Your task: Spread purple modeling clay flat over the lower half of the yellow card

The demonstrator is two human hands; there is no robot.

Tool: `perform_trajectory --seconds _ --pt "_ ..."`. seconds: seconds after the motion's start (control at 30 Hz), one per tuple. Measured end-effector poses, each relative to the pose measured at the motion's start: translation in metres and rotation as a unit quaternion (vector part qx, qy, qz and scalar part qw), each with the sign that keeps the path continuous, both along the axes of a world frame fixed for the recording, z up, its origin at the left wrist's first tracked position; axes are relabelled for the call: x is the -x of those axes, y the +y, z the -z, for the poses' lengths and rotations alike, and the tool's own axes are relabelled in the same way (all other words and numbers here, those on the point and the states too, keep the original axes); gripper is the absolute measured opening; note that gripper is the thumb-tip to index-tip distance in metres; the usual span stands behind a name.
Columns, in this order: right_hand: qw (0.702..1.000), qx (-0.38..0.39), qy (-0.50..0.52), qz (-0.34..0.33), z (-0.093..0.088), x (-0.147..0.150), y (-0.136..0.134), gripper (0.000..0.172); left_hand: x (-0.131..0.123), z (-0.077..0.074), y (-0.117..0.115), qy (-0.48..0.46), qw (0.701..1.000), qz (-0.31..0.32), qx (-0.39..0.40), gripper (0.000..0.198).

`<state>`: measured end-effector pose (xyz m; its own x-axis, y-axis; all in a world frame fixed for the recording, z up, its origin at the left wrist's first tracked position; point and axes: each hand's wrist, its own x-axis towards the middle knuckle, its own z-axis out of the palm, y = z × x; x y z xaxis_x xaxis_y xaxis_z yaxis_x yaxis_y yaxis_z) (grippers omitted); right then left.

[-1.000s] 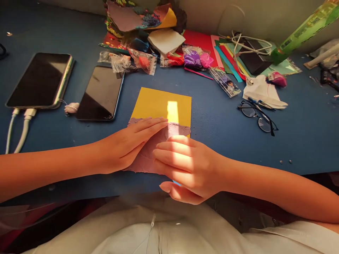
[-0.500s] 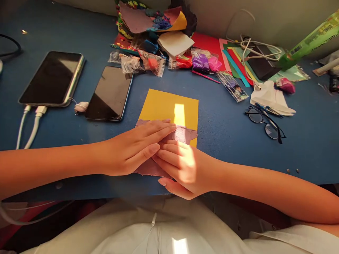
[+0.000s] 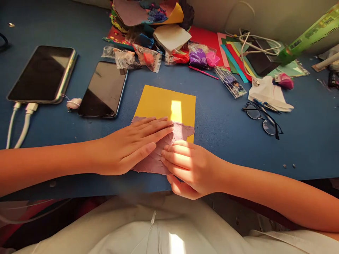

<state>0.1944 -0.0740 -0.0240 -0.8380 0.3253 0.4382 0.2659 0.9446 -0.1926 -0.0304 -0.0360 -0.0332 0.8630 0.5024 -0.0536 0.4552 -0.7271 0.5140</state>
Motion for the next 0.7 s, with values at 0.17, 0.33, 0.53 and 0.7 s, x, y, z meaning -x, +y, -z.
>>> perform_trajectory --seconds 0.17,0.33,0.53,0.7 --pt "1.000 -0.010 -0.002 0.012 0.002 -0.007 -0.005 0.026 0.000 0.007 -0.001 0.002 0.999 0.006 -0.035 0.057" --pt "0.999 -0.020 0.033 0.017 0.007 -0.015 -0.009 0.031 -0.001 0.016 -0.001 0.003 0.994 0.027 -0.110 0.057" --pt "1.000 -0.003 0.020 0.024 0.001 -0.023 -0.011 0.030 -0.002 0.019 -0.005 -0.003 0.985 0.031 -0.167 0.057" --pt "1.000 -0.022 -0.017 -0.004 -0.012 -0.014 -0.002 0.019 -0.002 0.020 -0.010 -0.015 0.979 -0.011 -0.201 0.059"
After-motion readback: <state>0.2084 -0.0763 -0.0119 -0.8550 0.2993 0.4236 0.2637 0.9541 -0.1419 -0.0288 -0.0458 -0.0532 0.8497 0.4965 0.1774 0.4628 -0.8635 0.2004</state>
